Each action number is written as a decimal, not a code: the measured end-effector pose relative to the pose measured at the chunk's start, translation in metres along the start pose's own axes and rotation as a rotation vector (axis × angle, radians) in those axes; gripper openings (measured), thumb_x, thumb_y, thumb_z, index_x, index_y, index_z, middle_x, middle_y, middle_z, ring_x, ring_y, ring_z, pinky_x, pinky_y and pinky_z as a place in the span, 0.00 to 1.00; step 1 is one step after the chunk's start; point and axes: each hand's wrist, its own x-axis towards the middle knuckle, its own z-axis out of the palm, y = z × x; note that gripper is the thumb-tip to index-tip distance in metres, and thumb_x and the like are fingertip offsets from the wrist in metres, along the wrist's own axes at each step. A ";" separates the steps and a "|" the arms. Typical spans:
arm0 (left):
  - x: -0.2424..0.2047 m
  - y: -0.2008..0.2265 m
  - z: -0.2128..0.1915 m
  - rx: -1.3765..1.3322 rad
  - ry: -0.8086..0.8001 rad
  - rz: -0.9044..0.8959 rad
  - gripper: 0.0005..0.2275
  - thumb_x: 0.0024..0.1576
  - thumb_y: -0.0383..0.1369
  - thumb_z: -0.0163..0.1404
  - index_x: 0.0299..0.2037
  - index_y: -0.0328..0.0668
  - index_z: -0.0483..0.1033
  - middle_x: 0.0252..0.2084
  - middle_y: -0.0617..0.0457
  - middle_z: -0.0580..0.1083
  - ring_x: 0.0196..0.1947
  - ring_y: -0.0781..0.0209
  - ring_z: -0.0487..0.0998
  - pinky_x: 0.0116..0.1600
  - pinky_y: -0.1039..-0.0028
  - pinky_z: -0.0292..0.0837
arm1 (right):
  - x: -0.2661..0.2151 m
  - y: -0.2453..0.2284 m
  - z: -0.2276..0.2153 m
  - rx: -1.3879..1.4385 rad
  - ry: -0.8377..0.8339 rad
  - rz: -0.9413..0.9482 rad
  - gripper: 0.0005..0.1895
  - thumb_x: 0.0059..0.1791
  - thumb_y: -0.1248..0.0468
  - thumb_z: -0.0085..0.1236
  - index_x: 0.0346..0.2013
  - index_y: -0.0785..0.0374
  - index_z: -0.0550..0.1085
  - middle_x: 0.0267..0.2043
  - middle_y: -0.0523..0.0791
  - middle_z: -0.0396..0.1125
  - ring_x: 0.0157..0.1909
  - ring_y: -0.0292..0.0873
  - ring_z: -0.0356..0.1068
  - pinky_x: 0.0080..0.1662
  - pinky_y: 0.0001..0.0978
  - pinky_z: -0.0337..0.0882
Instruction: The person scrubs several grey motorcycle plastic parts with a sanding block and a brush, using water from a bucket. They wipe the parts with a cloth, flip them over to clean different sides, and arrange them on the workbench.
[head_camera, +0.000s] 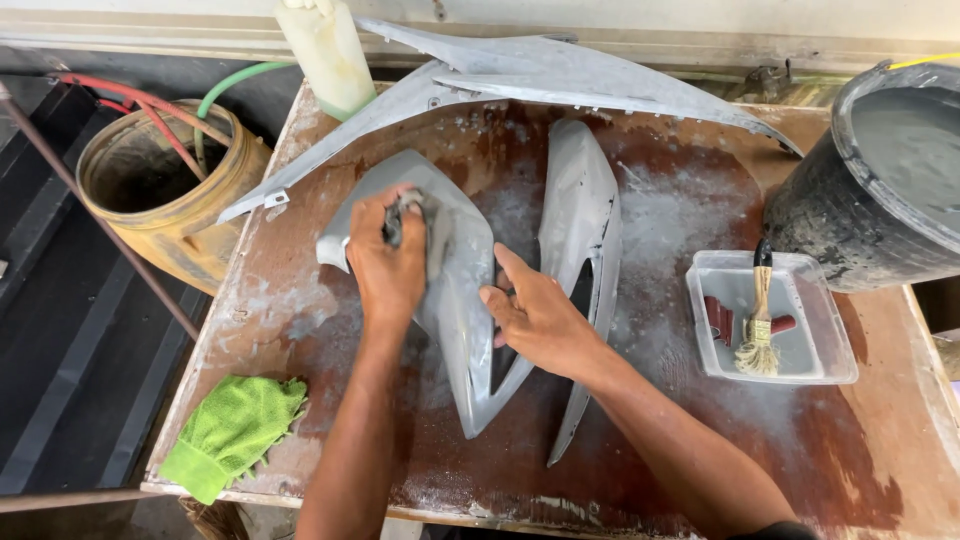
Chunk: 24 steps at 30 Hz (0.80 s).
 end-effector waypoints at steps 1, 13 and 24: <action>0.007 -0.017 -0.001 0.092 0.019 0.042 0.09 0.58 0.24 0.53 0.47 0.35 0.80 0.40 0.35 0.75 0.44 0.35 0.78 0.51 0.54 0.72 | 0.000 0.001 0.000 0.004 0.005 0.001 0.36 0.55 0.61 0.43 0.73 0.78 0.47 0.53 0.67 0.64 0.29 0.47 0.80 0.35 0.40 0.80; -0.012 0.086 -0.028 0.039 -0.446 -0.054 0.18 0.52 0.33 0.61 0.52 0.39 0.78 0.45 0.39 0.78 0.49 0.36 0.78 0.54 0.51 0.74 | -0.023 -0.059 0.014 -0.237 0.030 0.130 0.43 0.40 0.54 0.67 0.65 0.71 0.63 0.52 0.60 0.69 0.53 0.64 0.73 0.52 0.54 0.74; 0.043 -0.041 -0.020 0.286 -0.373 -0.216 0.10 0.54 0.32 0.59 0.45 0.45 0.80 0.33 0.51 0.81 0.26 0.62 0.81 0.32 0.72 0.80 | -0.056 -0.034 0.020 -0.374 0.167 0.014 0.50 0.38 0.55 0.67 0.71 0.66 0.56 0.60 0.56 0.67 0.55 0.51 0.73 0.53 0.41 0.74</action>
